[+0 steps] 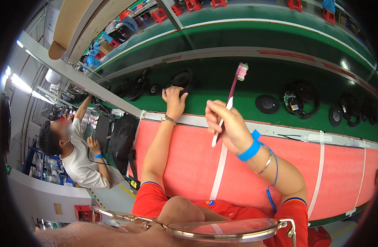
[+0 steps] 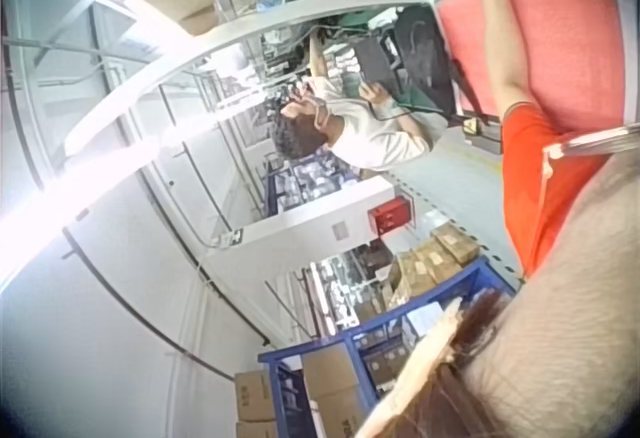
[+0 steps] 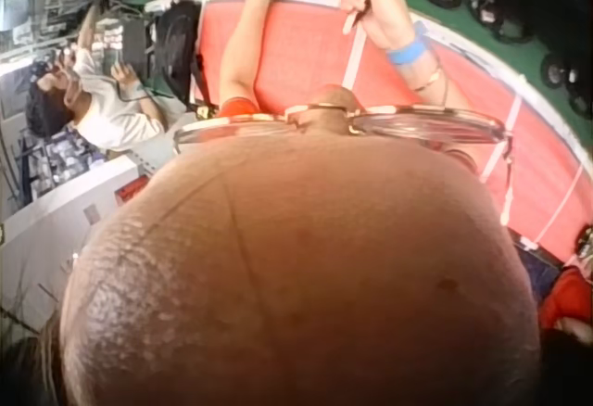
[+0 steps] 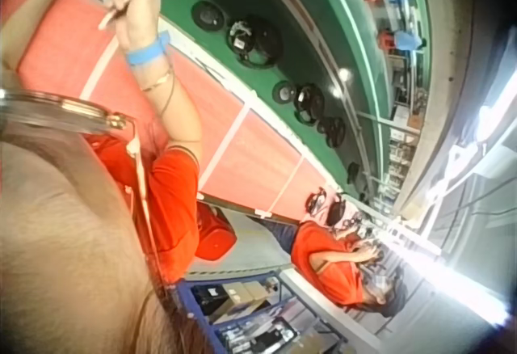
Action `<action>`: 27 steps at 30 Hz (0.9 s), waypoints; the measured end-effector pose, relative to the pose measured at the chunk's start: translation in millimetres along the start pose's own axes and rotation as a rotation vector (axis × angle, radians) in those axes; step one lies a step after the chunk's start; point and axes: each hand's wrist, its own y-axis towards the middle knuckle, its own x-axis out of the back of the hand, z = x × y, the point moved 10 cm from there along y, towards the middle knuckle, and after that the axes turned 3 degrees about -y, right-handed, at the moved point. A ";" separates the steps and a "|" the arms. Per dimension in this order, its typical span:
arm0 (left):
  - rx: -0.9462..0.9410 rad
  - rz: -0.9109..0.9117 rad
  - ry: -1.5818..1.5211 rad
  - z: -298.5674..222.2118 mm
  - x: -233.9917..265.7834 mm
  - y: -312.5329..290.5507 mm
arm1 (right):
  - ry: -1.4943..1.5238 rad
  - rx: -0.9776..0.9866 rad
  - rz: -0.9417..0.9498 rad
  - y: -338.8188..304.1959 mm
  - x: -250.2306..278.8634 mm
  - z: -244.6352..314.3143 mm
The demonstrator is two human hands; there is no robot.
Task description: Assembling electronic components, likely headphones, on a factory production line.
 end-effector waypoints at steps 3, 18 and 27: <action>-0.034 -0.001 -0.161 -49.3 7.9 4.5 | -0.238 0.170 -0.269 18.4 51.5 15.9; 0.977 -0.061 -1.391 -69.3 -20.5 -64.1 | -0.250 0.122 -0.442 37.5 119.8 25.0; 1.311 0.379 -2.342 -108.5 -68.4 -58.1 | -0.382 0.212 -0.391 21.1 83.5 54.7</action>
